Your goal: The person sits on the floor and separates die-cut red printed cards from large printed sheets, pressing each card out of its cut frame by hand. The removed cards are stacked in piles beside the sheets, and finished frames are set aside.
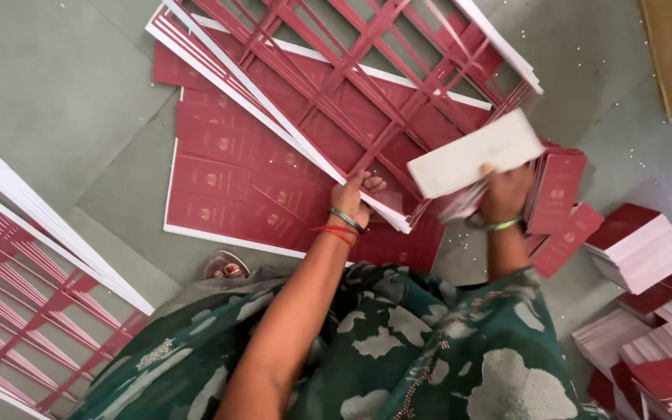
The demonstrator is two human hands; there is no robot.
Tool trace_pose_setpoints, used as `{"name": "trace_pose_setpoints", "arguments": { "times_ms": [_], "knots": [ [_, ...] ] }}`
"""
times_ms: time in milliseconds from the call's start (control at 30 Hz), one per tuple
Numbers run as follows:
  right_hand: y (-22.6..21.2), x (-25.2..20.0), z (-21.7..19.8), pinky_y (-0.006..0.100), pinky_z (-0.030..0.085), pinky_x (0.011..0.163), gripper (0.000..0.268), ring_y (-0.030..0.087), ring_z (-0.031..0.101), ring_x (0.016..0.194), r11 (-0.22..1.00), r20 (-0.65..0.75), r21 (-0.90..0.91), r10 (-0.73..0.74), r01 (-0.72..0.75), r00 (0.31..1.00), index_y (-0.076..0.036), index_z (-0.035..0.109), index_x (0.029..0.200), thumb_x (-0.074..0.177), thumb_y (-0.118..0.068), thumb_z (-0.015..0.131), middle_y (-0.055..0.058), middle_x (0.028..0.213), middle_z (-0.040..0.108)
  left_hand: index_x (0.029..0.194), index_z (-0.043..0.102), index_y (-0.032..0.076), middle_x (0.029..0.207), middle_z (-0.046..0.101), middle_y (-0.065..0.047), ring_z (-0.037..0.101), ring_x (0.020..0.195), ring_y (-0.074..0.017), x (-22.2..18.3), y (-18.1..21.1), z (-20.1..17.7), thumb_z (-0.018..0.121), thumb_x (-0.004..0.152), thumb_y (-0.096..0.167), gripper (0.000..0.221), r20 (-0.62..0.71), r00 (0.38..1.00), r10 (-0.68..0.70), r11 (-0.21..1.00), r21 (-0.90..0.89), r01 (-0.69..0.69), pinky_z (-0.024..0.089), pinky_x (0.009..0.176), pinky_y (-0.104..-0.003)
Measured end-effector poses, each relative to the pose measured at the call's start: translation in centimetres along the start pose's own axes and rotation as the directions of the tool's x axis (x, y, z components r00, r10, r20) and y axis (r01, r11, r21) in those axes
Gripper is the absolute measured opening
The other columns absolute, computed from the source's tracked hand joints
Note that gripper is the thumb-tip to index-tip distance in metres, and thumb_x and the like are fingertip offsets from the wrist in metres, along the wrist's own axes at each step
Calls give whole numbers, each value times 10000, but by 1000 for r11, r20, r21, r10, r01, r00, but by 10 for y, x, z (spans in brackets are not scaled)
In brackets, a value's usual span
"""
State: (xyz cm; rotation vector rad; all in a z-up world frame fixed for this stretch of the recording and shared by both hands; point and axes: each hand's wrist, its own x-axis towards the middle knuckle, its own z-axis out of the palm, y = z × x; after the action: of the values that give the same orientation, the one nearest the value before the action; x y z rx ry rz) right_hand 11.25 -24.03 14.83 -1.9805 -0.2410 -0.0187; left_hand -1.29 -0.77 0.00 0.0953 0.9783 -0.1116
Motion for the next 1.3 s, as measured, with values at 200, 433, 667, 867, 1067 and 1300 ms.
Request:
{"name": "trace_pose_setpoints", "arguments": {
  "times_ms": [200,433,667,867,1067,1300],
  "knots": [
    [-100,0,-29,371,515,668,193,281,675,721,970,326,-229,-4,84,945,28,688,1021,885,-110,676,168,858,687,1042,644,152,951,744,-38,709,951,-200,-70,32,69,640,989,318,174,192,977,-96,990,122,73,574,774,-413],
    [-107,-58,-18,428,506,580,228,318,665,611,979,651,-193,83,59,755,-17,678,798,881,-229,680,154,703,662,1023,657,175,1057,731,2,660,1046,-147,-81,55,73,604,987,518,348,201,970,-136,904,427,38,536,742,-367],
    [-115,-66,12,491,494,530,313,372,638,545,904,763,-393,217,170,609,-57,649,632,801,-315,703,158,592,650,968,670,184,1204,670,-130,683,1078,-228,-113,76,108,470,1011,607,469,276,907,-317,838,529,132,534,731,-373],
    [-110,-73,52,492,498,497,286,368,647,537,805,849,-418,183,420,495,-58,663,777,852,-335,670,152,633,656,907,663,151,1305,668,-178,681,1110,-223,-103,79,102,465,1033,594,501,418,836,-357,879,452,150,585,891,-430],
    [-69,-68,70,456,492,447,249,333,638,514,766,782,-394,-12,509,623,-76,665,789,815,-320,705,124,606,632,942,681,141,1274,685,-149,661,1017,-231,-84,84,90,466,1041,602,518,326,882,-340,856,495,147,547,817,-452],
    [-57,-64,85,421,468,413,200,285,610,476,738,707,-311,-241,599,665,-94,699,751,775,-288,740,97,629,628,1045,707,44,1118,730,-142,727,1007,-243,-74,81,77,460,1021,549,564,187,965,-185,811,584,43,594,878,-409]
  ]
}}
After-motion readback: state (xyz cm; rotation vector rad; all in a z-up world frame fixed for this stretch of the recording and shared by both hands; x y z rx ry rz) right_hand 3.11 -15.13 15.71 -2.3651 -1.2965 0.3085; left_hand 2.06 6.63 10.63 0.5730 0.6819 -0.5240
